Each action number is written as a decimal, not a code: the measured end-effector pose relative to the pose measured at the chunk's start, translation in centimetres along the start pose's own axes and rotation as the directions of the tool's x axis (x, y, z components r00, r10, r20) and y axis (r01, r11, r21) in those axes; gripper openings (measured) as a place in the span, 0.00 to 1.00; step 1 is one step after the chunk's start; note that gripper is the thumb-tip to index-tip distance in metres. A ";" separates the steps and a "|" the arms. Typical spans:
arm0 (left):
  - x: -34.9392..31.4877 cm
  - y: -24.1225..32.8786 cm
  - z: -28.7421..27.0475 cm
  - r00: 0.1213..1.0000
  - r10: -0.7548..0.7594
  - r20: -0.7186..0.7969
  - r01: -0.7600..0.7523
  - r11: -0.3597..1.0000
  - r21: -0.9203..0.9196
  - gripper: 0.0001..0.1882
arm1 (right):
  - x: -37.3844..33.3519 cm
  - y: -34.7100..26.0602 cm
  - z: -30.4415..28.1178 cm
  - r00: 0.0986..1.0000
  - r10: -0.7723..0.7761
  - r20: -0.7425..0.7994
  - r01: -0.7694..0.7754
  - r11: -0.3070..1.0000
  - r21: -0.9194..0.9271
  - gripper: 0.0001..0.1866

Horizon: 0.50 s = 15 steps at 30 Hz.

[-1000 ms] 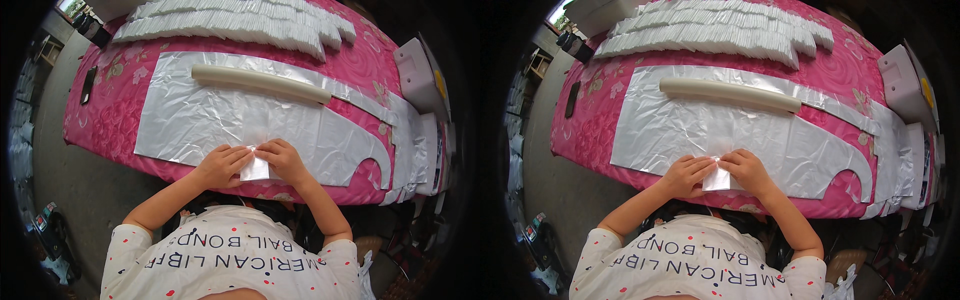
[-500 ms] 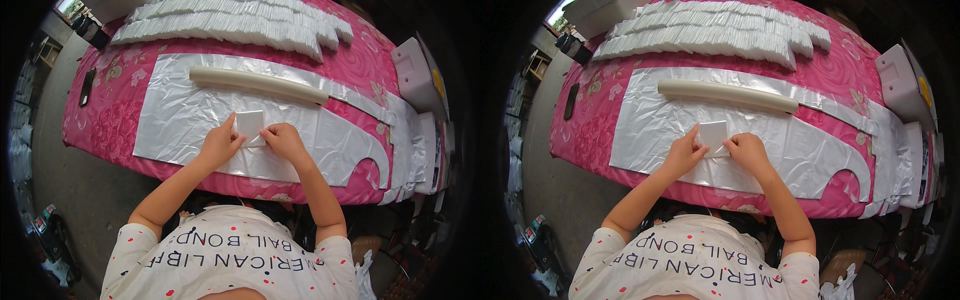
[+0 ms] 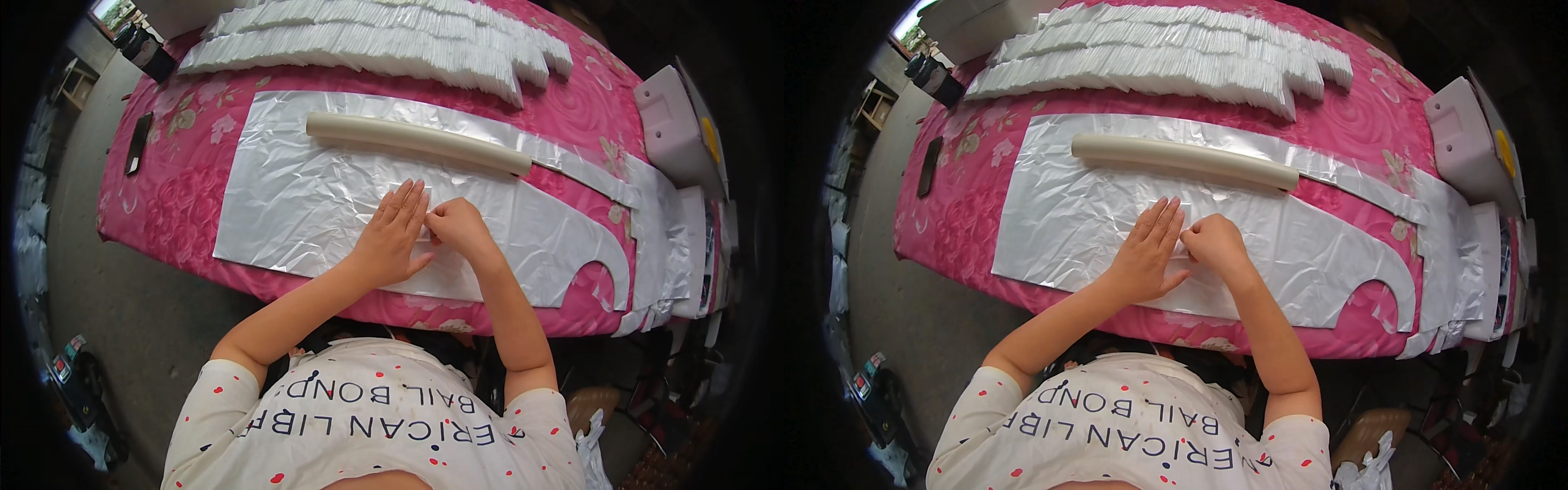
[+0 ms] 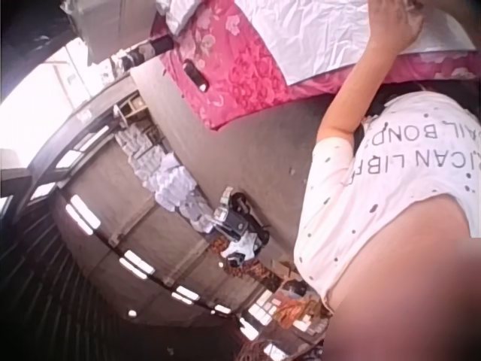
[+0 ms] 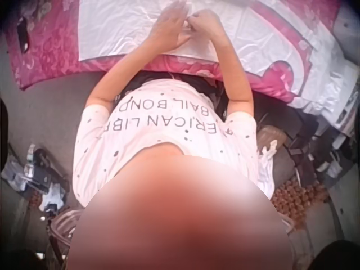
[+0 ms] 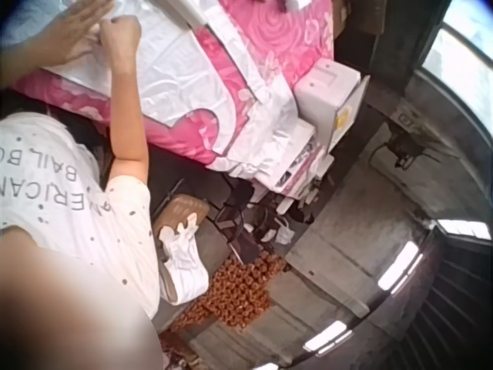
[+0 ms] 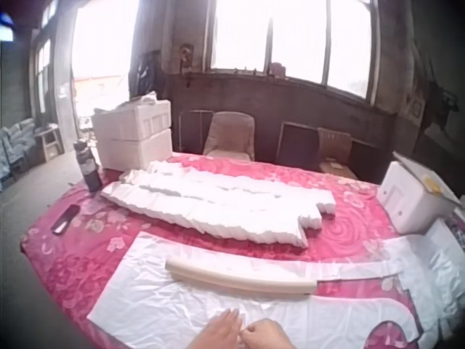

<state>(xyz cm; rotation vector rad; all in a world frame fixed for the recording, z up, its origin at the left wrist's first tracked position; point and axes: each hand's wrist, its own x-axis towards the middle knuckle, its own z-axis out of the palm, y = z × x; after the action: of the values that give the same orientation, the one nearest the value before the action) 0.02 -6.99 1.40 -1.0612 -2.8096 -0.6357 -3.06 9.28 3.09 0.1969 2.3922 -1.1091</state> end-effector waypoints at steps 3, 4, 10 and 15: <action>0.3 -0.2 1.4 0.998 -0.069 0.010 0.069 0.998 0.012 0.53 | 0.1 0.0 0.1 1.000 0.007 -0.006 -0.007 1.000 0.030 0.14; 0.4 -0.3 1.7 0.995 -0.092 0.025 0.091 0.996 0.020 0.54 | 0.0 -0.1 0.2 1.000 0.007 -0.008 -0.007 0.999 0.037 0.14; 0.2 -0.7 2.4 0.990 -0.130 0.058 0.130 0.992 0.002 0.60 | -0.5 -0.5 0.1 1.000 -0.005 -0.016 0.005 1.000 0.015 0.13; 0.3 -0.7 2.7 0.991 -0.118 0.065 0.119 0.993 -0.004 0.62 | -1.6 -0.3 0.7 0.985 -0.100 -0.142 0.080 0.987 -0.139 0.12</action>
<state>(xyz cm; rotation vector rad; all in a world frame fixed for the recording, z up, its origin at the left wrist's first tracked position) -0.45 -6.18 -1.28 -0.9384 -2.9463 -0.6341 -1.51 8.67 3.73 0.1305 2.6208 -1.0012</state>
